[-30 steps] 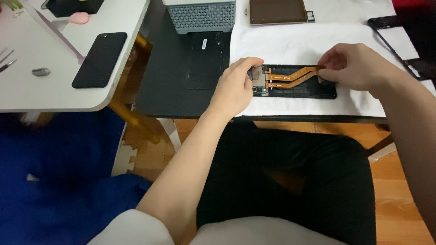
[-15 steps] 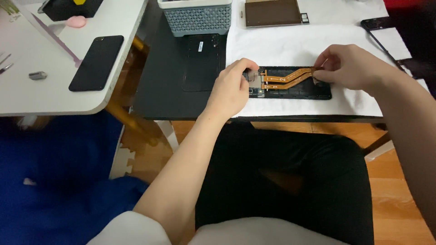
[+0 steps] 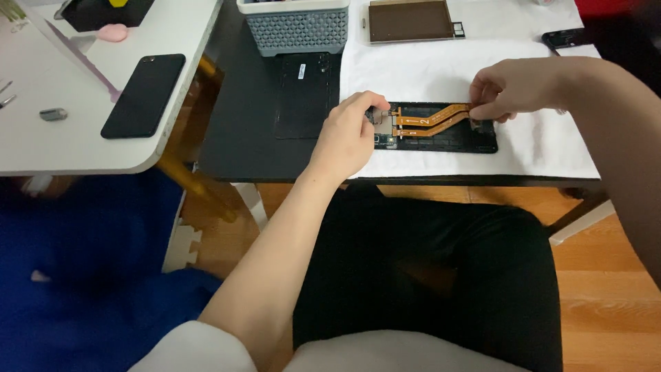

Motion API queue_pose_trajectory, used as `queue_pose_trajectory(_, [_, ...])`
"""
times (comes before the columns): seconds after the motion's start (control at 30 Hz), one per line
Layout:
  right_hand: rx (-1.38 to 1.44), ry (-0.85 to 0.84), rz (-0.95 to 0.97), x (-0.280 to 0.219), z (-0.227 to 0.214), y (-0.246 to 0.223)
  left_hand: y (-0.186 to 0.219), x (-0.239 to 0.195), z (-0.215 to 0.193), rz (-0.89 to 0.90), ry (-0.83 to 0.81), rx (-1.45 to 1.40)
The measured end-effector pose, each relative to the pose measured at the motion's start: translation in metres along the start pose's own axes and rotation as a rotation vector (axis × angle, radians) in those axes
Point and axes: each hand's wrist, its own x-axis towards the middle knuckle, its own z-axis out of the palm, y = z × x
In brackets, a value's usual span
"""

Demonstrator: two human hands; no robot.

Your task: Disassembling a smartphone by removing the internal frame, battery, and motherboard using hands and small tools.

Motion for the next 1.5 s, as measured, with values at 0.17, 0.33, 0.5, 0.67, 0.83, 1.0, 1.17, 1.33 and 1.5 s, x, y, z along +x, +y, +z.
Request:
queue_pose_trajectory(0.17, [0.023, -0.012, -0.010, 0.010, 0.000, 0.005, -0.014, 0.004, 0.006, 0.077, 0.028, 0.024])
queue_pose_trajectory(0.33, [-0.111, -0.018, -0.005, -0.002, -0.004, -0.008, -0.006, 0.002, 0.003, 0.044, 0.016, 0.033])
queue_pose_trajectory(0.5, [-0.006, 0.084, -0.057, 0.008, 0.008, 0.010, -0.009, 0.003, 0.005, 0.054, 0.011, 0.033])
queue_pose_trajectory(0.67, [0.051, 0.142, -0.067, 0.007, 0.013, 0.015, -0.007, 0.005, 0.005, 0.061, 0.015, 0.036])
queue_pose_trajectory(0.83, [0.076, 0.145, -0.010, -0.003, 0.016, 0.010, -0.002, 0.008, 0.002, 0.018, -0.027, 0.030])
queue_pose_trajectory(1.0, [0.049, 0.225, -0.088, 0.007, 0.023, 0.024, 0.005, 0.019, -0.003, -0.114, -0.146, 0.120])
queue_pose_trajectory(1.17, [0.051, 0.219, -0.071, -0.007, 0.023, 0.014, 0.038, 0.029, -0.013, -0.235, -0.237, 0.256])
queue_pose_trajectory(1.33, [0.091, 0.235, -0.081, -0.004, 0.030, 0.021, 0.046, 0.037, -0.008, -0.293, -0.287, 0.385])
queue_pose_trajectory(1.5, [0.169, 0.349, -0.149, -0.001, 0.034, 0.024, 0.022, 0.047, 0.009, -0.099, -0.184, 0.489])
